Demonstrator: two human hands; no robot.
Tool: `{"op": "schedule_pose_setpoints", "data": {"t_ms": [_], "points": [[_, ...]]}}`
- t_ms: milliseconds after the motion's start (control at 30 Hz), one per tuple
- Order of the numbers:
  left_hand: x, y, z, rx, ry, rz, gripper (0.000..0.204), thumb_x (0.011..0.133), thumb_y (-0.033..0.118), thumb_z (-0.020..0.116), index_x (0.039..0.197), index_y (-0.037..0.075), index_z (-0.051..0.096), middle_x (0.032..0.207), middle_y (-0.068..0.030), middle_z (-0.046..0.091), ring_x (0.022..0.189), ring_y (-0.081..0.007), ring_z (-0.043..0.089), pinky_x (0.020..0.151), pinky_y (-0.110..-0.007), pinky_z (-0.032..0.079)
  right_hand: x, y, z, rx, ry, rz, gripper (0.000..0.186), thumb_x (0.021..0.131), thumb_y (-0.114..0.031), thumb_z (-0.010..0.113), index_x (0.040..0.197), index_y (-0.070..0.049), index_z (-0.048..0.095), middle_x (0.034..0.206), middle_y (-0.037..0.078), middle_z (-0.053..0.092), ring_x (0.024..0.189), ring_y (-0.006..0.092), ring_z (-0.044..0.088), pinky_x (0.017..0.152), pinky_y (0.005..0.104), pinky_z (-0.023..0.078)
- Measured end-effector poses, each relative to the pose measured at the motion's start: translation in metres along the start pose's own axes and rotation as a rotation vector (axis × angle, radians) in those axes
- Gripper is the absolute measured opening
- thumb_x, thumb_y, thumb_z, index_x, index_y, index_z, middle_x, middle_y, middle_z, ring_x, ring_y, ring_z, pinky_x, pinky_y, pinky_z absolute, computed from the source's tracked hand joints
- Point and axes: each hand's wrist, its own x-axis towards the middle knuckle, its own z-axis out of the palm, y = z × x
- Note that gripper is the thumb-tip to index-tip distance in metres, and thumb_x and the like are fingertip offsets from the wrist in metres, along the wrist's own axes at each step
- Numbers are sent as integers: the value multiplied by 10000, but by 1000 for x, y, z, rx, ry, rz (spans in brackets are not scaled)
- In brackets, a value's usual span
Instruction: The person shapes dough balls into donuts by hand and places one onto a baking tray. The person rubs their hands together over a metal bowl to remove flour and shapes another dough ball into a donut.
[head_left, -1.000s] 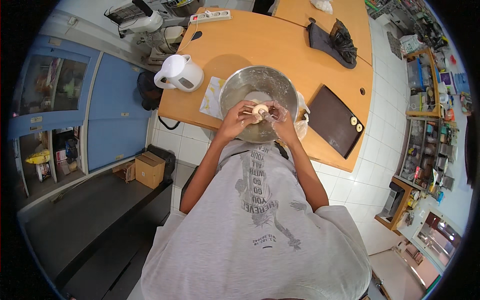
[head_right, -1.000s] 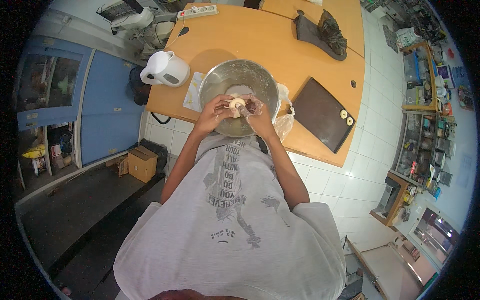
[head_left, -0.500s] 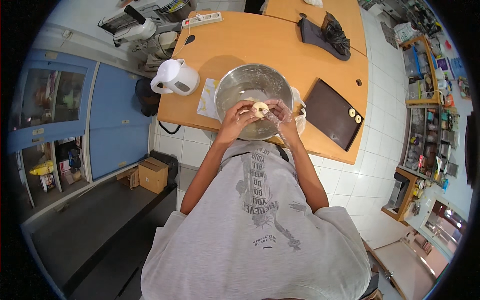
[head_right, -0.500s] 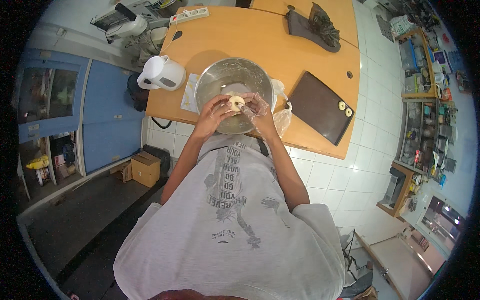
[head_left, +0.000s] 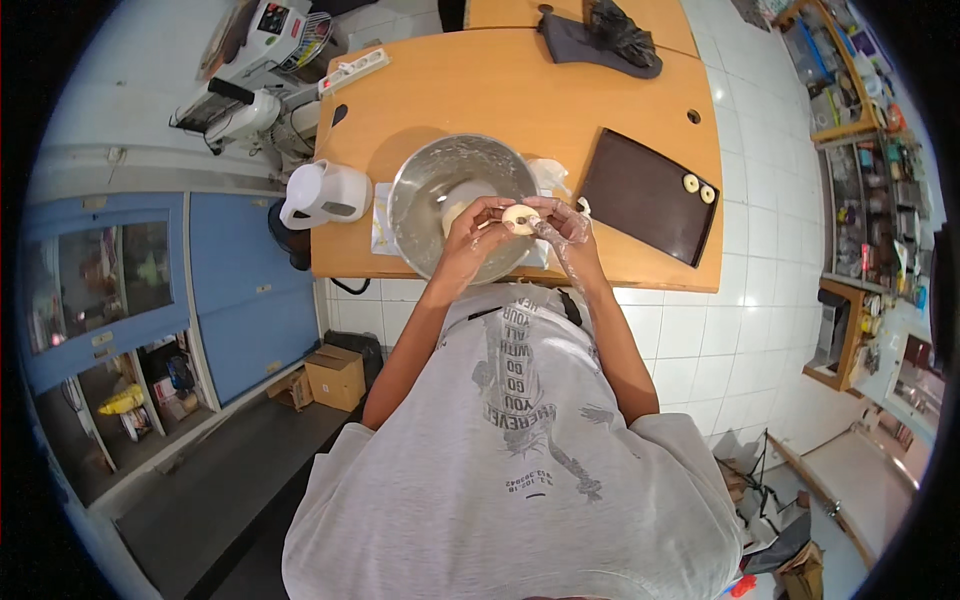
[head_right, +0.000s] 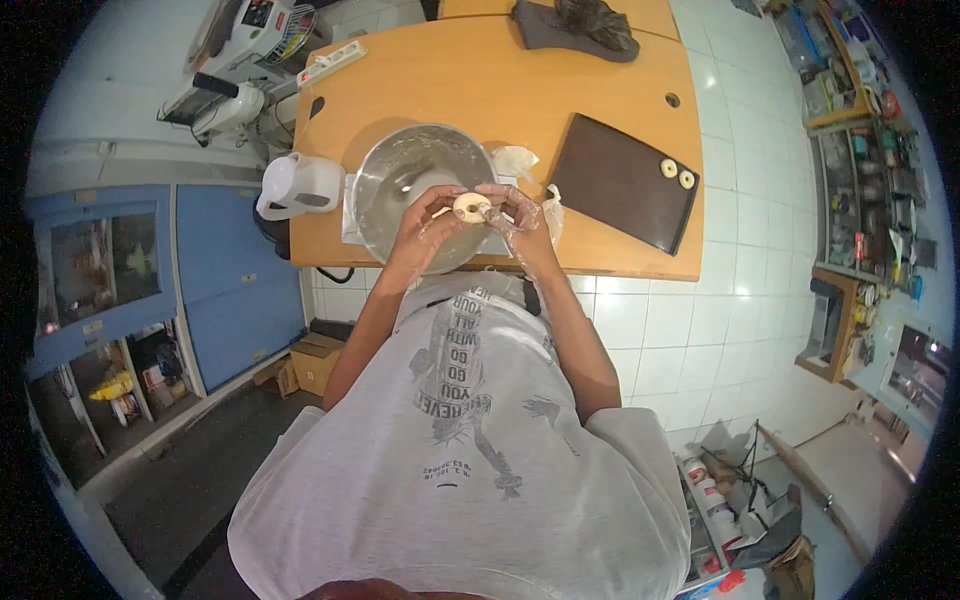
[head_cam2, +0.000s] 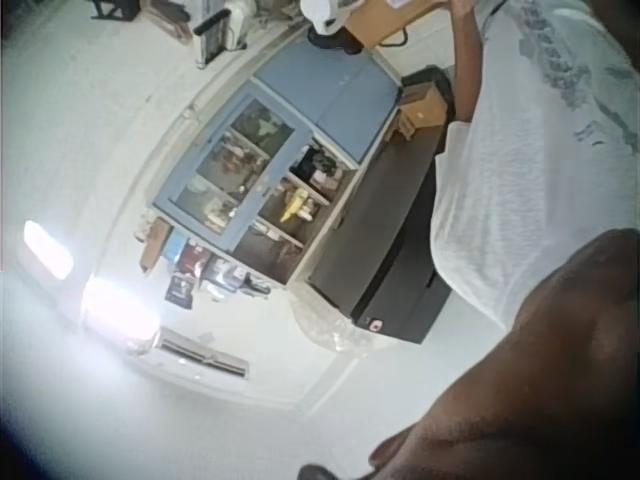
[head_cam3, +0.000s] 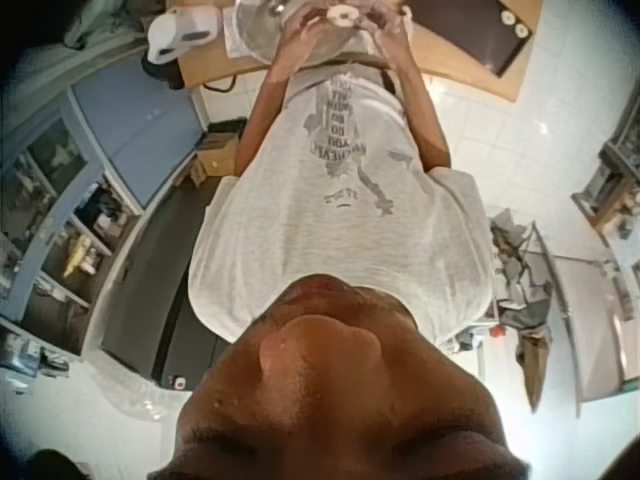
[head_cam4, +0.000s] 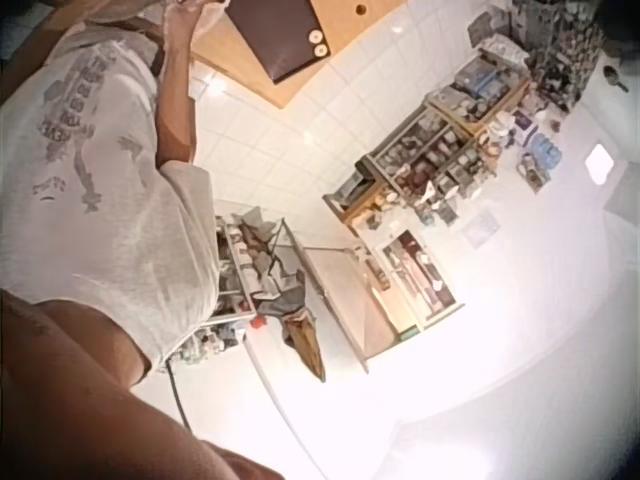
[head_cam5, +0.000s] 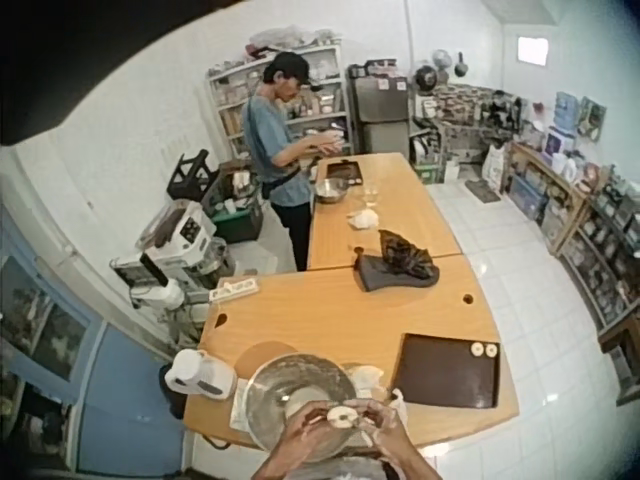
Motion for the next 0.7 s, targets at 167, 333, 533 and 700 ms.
{"op": "schedule_pose_setpoints", "data": {"t_ms": [167, 333, 533, 700], "points": [[16, -8, 43, 9, 22, -103, 335, 983, 22, 652, 1311, 1, 583, 1267, -118, 618, 1188, -189, 623, 1031, -337, 551, -15, -20, -44, 32, 44, 69, 257, 1047, -153, 623, 1239, 3, 690, 1166, 73, 707, 1072, 167, 675, 933, 338, 569], [26, -30, 90, -70, 20, -92, 341, 980, 46, 672, 1312, 11, 597, 1250, -92, 633, 1182, -181, 624, 1006, -312, 546, -27, -33, -92, 36, 58, 138, 258, 1023, -155, 661, 1236, -13, 691, 1129, 66, 703, 1062, 148, 665, 923, 319, 563], [42, -35, 130, 22, 65, -138, 326, 990, 76, 674, 1302, 3, 609, 1229, -83, 641, 1151, -166, 635, 989, -303, 547, -25, -35, -136, 21, 37, 79, 283, 986, -106, 696, 1258, -30, 686, 1114, 44, 707, 1055, 133, 659, 921, 308, 555], [57, -27, 137, 90, 32, -153, 335, 1006, 128, 675, 1295, -28, 603, 1222, -109, 635, 1147, -172, 637, 987, -314, 563, -20, -44, -144, -4, 108, 39, 274, 984, -86, 690, 1253, -34, 690, 1095, 49, 722, 1038, 135, 668, 915, 307, 558]]}}
